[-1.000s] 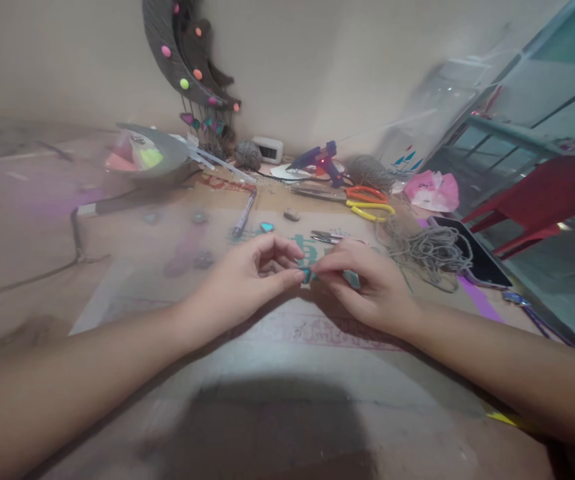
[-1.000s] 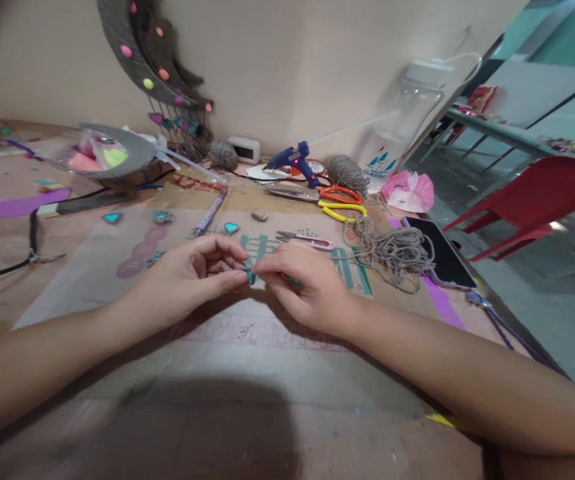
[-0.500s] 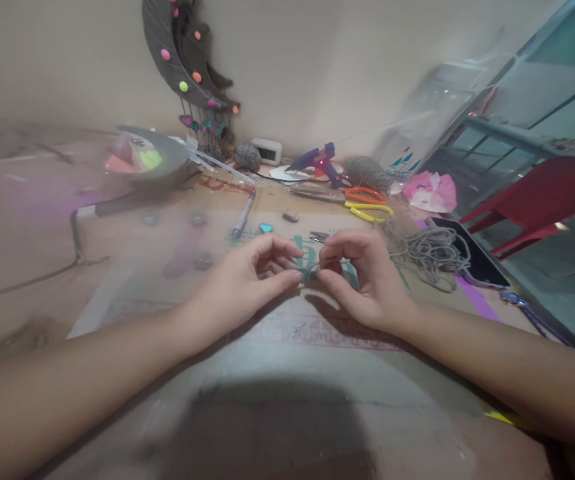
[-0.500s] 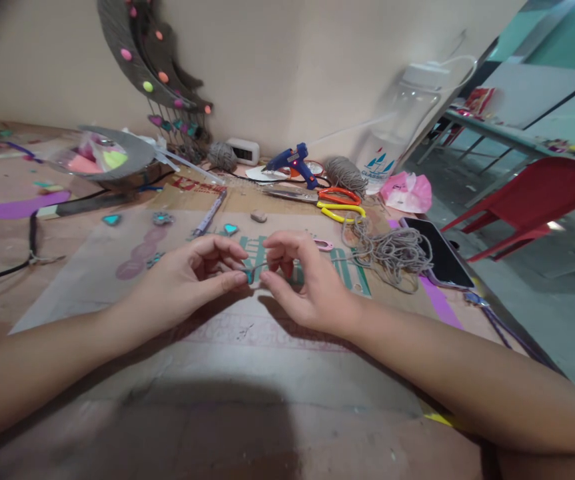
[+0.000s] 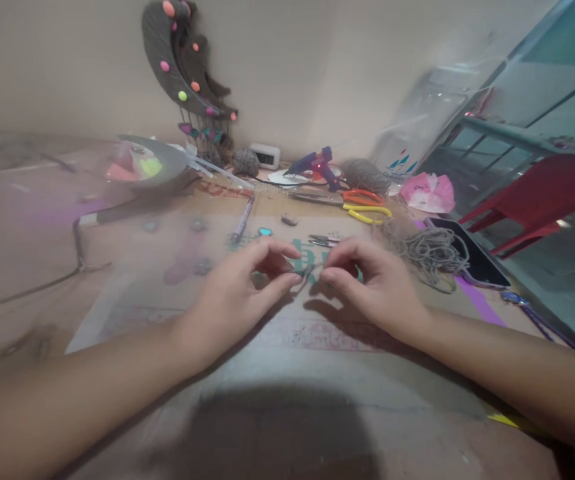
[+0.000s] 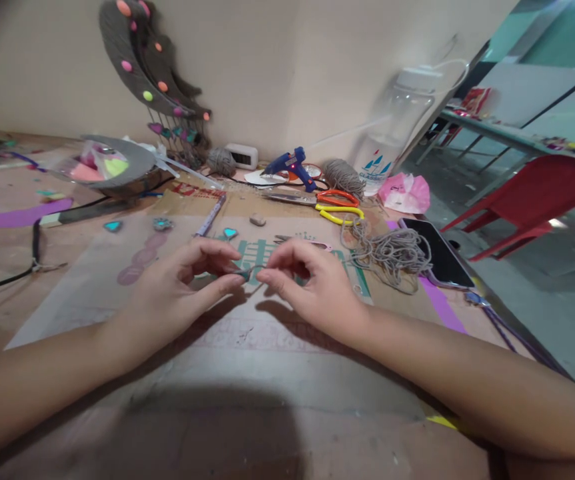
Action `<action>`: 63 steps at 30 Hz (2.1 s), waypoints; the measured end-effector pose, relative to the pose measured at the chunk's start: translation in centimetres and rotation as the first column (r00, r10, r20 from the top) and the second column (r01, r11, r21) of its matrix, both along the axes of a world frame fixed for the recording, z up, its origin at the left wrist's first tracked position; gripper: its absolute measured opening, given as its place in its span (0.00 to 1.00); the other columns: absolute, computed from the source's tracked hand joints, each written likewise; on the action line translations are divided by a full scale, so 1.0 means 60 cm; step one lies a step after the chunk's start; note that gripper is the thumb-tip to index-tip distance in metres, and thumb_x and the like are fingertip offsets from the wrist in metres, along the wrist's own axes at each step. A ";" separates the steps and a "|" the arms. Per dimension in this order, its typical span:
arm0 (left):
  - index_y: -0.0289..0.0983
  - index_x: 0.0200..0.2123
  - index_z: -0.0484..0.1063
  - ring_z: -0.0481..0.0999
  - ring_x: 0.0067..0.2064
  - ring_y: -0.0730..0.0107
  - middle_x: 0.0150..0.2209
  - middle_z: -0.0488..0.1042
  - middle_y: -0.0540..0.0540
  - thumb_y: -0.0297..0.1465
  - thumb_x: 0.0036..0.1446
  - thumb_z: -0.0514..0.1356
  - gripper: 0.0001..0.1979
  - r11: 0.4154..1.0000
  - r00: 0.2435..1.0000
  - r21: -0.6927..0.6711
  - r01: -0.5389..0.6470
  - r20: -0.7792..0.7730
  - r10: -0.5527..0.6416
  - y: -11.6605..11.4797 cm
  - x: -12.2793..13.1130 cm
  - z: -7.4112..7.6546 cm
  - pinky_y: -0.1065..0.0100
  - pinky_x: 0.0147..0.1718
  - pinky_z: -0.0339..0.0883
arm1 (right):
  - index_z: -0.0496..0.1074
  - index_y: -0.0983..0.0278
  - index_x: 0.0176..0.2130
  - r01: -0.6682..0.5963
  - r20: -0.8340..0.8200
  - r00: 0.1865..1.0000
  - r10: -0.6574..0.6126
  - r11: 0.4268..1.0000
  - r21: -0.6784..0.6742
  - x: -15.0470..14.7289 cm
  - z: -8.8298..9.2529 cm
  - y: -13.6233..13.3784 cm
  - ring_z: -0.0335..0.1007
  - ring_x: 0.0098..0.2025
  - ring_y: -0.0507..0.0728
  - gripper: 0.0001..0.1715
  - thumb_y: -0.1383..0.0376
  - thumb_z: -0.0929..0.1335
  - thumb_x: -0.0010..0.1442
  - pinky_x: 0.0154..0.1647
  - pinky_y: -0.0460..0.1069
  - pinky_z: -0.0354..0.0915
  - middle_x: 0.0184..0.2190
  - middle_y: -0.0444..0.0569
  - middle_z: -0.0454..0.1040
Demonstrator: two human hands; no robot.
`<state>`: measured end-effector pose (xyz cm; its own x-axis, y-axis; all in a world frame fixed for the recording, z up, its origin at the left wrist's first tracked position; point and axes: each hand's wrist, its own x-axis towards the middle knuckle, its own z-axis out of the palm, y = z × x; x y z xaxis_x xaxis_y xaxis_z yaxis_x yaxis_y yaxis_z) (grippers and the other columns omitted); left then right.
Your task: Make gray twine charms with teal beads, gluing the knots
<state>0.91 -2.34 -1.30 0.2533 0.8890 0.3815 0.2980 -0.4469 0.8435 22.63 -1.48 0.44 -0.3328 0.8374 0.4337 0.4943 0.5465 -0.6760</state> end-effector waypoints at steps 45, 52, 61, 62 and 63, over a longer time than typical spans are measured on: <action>0.39 0.32 0.76 0.78 0.32 0.69 0.30 0.81 0.50 0.33 0.61 0.62 0.06 0.995 0.988 -0.079 0.054 -0.140 -0.064 -0.011 0.006 0.007 0.69 0.33 0.68 | 0.75 0.64 0.33 -0.313 -0.552 0.831 -0.063 0.768 -0.559 -0.024 -0.013 -0.015 0.73 0.28 0.50 0.11 0.60 0.76 0.57 0.29 0.45 0.68 0.26 0.43 0.76; 0.39 0.32 0.76 0.76 0.32 0.70 0.30 0.80 0.51 0.32 0.61 0.61 0.06 0.992 0.987 -0.103 0.067 -0.136 -0.081 -0.012 0.006 0.008 0.69 0.34 0.67 | 0.75 0.64 0.31 -0.228 -0.398 0.917 0.000 0.820 -0.525 -0.019 -0.015 -0.004 0.73 0.27 0.50 0.10 0.60 0.74 0.58 0.31 0.46 0.70 0.24 0.42 0.77; 0.37 0.30 0.71 0.77 0.32 0.70 0.28 0.77 0.49 0.36 0.57 0.65 0.10 0.843 0.944 -0.496 0.210 0.326 -0.043 0.008 0.010 0.009 0.67 0.35 0.70 | 0.76 0.64 0.38 -0.267 -0.295 0.946 0.131 0.831 -0.489 -0.008 -0.023 0.008 0.73 0.28 0.52 0.15 0.54 0.71 0.62 0.32 0.49 0.70 0.25 0.44 0.78; 0.37 0.30 0.71 0.77 0.32 0.71 0.28 0.77 0.50 0.36 0.57 0.65 0.09 0.833 0.933 -0.507 0.221 0.358 -0.029 0.009 0.011 0.009 0.68 0.35 0.70 | 0.75 0.64 0.37 -0.258 -0.288 0.949 0.131 0.847 -0.465 -0.006 -0.022 0.008 0.71 0.27 0.51 0.18 0.52 0.70 0.64 0.31 0.49 0.69 0.25 0.45 0.77; 0.37 0.30 0.71 0.76 0.32 0.71 0.27 0.77 0.50 0.35 0.56 0.66 0.09 0.826 0.927 -0.517 0.225 0.376 -0.017 0.008 0.011 0.008 0.68 0.35 0.69 | 0.75 0.64 0.36 -0.237 -0.284 0.952 0.118 0.870 -0.432 -0.004 -0.020 0.008 0.70 0.26 0.51 0.20 0.49 0.68 0.65 0.30 0.48 0.68 0.24 0.44 0.76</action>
<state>1.60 -1.84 -0.82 0.3198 0.9449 -0.0706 -0.0786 0.1008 0.9918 22.37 -1.02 -0.76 -0.4297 0.8970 0.1040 0.2084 0.2106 -0.9551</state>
